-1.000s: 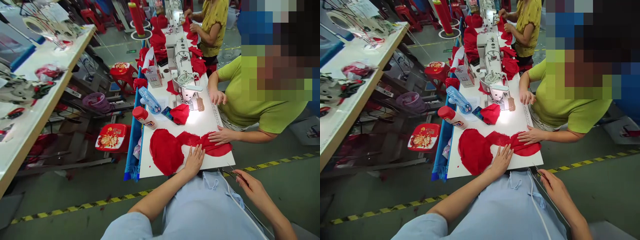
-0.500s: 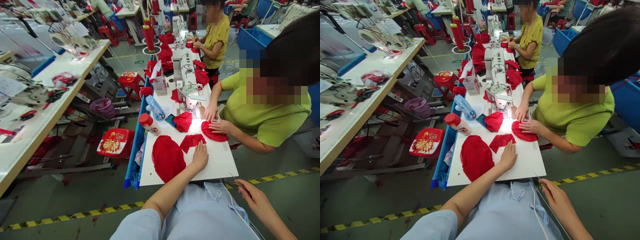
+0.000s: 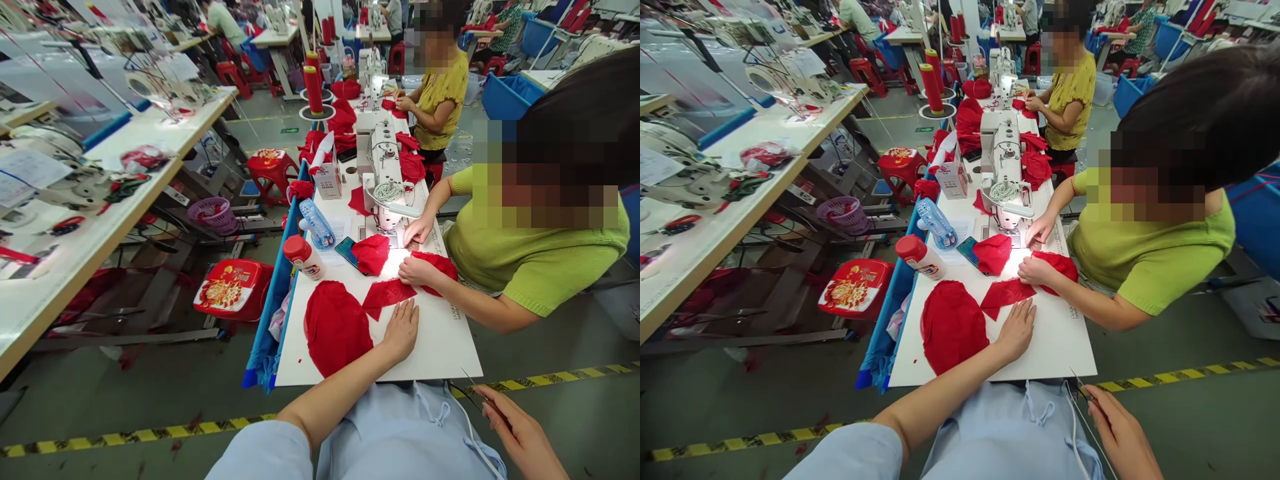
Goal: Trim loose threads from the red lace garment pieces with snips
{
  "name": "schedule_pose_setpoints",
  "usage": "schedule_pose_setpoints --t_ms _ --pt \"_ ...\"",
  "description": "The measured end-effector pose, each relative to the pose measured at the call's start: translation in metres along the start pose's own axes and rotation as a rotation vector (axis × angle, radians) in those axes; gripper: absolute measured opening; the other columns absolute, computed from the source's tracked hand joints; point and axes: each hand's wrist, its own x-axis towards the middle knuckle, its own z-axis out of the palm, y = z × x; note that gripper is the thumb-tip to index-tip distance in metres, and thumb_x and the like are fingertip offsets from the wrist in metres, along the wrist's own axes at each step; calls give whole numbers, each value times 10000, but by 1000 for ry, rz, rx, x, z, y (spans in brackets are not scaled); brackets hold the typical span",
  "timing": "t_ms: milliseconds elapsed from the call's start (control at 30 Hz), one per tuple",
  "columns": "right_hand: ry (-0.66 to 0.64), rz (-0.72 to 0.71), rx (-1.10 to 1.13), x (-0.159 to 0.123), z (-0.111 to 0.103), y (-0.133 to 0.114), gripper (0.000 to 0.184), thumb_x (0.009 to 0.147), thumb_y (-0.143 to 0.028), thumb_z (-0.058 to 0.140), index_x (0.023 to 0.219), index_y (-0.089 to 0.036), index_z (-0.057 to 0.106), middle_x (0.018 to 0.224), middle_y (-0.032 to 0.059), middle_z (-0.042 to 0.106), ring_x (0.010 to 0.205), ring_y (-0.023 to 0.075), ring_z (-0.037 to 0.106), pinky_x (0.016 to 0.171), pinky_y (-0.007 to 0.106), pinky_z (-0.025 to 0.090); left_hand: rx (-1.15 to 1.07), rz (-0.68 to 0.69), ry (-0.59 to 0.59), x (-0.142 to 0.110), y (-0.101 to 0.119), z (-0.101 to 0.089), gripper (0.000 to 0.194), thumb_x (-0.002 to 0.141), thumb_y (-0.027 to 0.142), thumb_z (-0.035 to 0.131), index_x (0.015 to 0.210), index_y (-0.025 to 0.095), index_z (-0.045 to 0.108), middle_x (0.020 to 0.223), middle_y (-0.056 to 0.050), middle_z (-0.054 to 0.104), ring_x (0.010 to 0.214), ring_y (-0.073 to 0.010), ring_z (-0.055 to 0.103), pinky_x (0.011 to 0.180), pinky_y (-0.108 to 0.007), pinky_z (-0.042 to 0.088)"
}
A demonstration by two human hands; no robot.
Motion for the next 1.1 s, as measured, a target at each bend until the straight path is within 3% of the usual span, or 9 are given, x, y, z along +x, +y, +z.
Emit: schedule_pose_setpoints --t_ms 200,367,500,633,733,833,900,1100 --pt "-20 -76 44 18 7 -8 500 870 -589 479 1134 -237 716 1027 107 749 773 207 715 712 278 589 -42 -5 -27 -8 3 1 515 882 90 380 1396 78 410 1506 -179 396 1402 -258 367 1159 -471 332" --pt "-57 -148 -34 48 18 -28 481 905 -471 402 1188 -191 673 964 125 728 822 218 698 776 334 581 -53 -172 -63 8 -15 -4 540 898 147 413 1434 92 380 1535 -177 345 1438 -264 299 1166 -493 312" --pt "-76 -256 152 74 22 -64 473 929 -414 393 1309 -184 555 894 92 689 778 183 676 685 297 587 -68 -272 -132 27 -27 -10 571 904 257 489 1445 107 386 1561 -163 297 1418 -296 330 1160 -493 309" --pt "-4 -243 279 118 16 -113 464 914 -461 448 1270 -181 547 958 105 702 628 170 660 466 263 534 -116 -344 -105 45 -30 -13 559 896 269 504 1425 110 417 1559 -152 311 1345 -296 412 1094 -458 399" --pt "151 -239 34 169 8 -147 378 908 -356 440 1185 -184 630 870 75 734 594 169 654 573 279 530 -127 -321 -34 56 -32 -13 551 878 213 493 1411 95 425 1543 -160 342 1286 -288 446 1044 -441 445" --pt "235 -154 -263 219 7 -164 348 882 -249 446 1134 -171 673 953 94 750 789 203 696 731 283 513 -126 -280 11 62 -36 -12 586 829 135 482 1409 83 416 1517 -168 384 1253 -285 461 1016 -441 460" --pt "237 -108 -337 243 11 -166 341 867 -218 463 1125 -151 674 1010 121 745 892 225 691 768 286 497 -124 -254 28 62 -38 -11 610 806 98 464 1413 72 403 1513 -169 390 1256 -283 459 1015 -438 457" --pt "129 -68 -429 263 24 -153 253 868 -224 489 965 -185 719 925 98 755 836 215 685 685 262 455 -140 -243 3 70 -45 -16 588 836 99 427 1420 46 377 1532 -192 346 1308 -268 425 1048 -412 430"
